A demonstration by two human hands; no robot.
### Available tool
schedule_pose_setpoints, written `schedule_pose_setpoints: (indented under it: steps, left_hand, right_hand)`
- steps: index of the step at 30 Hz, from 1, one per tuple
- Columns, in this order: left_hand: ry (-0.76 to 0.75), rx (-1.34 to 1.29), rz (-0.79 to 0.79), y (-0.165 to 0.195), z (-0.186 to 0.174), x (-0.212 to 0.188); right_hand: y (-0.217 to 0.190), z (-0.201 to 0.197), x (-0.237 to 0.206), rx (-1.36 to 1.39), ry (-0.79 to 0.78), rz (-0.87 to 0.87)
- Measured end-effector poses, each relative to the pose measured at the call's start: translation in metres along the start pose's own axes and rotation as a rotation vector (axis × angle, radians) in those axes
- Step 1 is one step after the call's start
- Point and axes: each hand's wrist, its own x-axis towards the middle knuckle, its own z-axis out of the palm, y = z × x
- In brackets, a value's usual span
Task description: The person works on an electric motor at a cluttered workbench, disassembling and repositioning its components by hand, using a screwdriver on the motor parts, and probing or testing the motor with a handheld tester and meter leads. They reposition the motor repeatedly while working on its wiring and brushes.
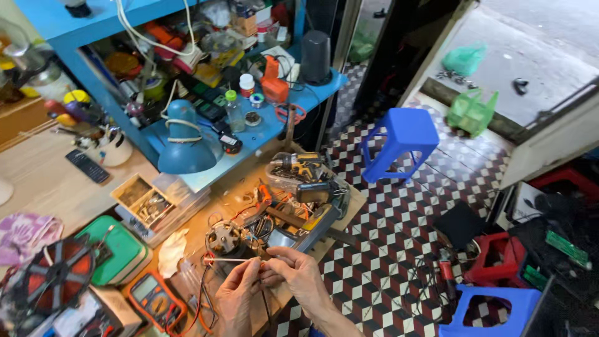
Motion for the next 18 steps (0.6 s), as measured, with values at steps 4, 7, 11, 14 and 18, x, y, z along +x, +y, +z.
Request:
schedule_pose_setpoints:
  steps: [4,7,11,14,18]
  left_hand:
    - [-0.165,-0.056,0.051,-0.001,-0.015,0.030]
    - [-0.160,0.120,0.077,-0.010,-0.035,0.046]
    - [-0.143,0.242,0.343,-0.020,-0.068,0.080]
    - [-0.089,0.353,0.469,-0.001,-0.114,0.117]
    - [0.097,0.338,0.434,0.009,-0.155,0.143]
  right_hand:
    - [0.005,0.010,-0.002,0.033,0.066,-0.039]
    - [0.021,0.013,-0.001,0.030,0.141,-0.025]
    - [0.035,0.013,0.016,-0.066,0.219,0.024]
    - [0.026,0.012,0.034,-0.126,0.240,-0.045]
    - [-0.014,0.017,0.081,-0.508,0.282,-0.198]
